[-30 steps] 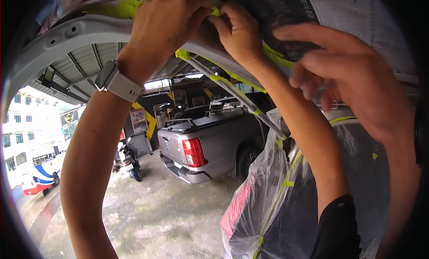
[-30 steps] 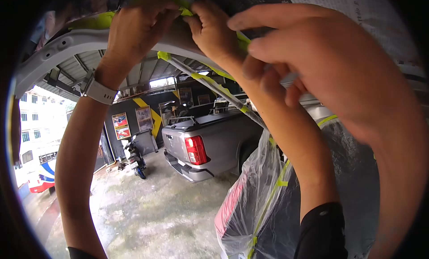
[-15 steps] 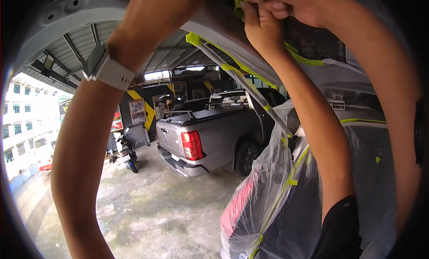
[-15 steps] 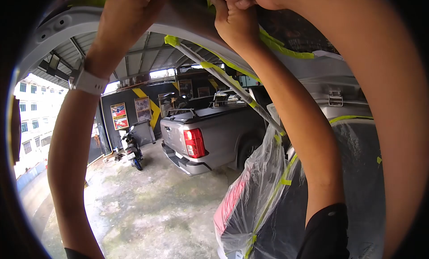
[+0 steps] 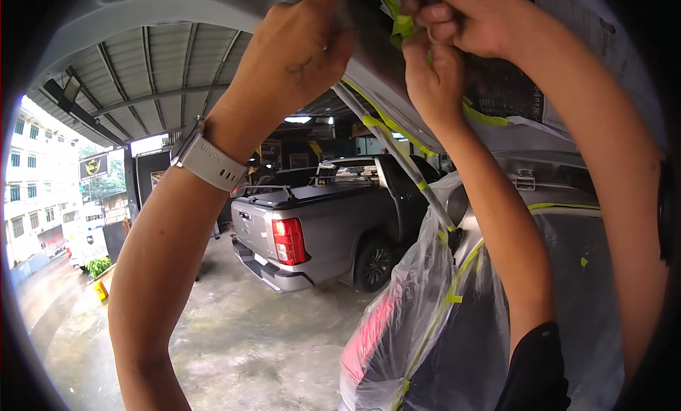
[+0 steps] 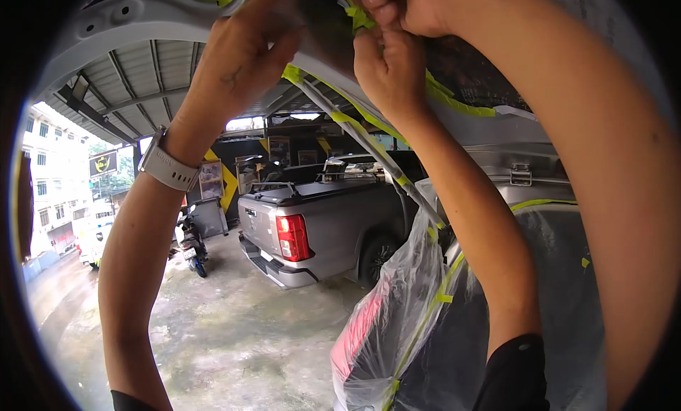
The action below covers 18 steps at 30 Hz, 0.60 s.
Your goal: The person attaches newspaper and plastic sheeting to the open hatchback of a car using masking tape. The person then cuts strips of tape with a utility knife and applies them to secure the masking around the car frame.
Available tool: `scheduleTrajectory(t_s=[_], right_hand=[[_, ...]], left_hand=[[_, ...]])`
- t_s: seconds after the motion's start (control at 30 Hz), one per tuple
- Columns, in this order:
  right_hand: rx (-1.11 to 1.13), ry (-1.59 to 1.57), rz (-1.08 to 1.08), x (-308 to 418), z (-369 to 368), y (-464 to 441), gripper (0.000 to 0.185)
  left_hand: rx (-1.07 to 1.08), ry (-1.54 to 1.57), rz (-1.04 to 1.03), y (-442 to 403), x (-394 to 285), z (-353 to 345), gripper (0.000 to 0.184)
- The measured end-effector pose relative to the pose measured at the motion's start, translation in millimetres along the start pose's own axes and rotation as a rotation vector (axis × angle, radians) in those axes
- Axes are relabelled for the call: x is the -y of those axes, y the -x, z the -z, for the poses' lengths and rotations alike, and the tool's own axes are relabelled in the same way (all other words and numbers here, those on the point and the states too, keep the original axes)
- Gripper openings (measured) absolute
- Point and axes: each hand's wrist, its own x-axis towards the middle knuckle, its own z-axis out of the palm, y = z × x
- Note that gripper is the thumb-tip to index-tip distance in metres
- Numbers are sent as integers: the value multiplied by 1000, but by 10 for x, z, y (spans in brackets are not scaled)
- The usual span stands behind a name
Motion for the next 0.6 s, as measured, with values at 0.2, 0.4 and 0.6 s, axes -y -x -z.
scheduleTrajectory(t_s=[0.2, 0.4, 0.6], right_hand=[[66, -109, -292, 329, -124, -178, 11], [-90, -99, -194, 398, -391, 28, 15], [-169, 0, -162, 442, -295, 223, 17]], left_hand=[[-30, 126, -185, -40, 62, -142, 78], [23, 27, -338, -254, 333, -206, 80], [349, 681, 245, -192, 31, 134, 78]])
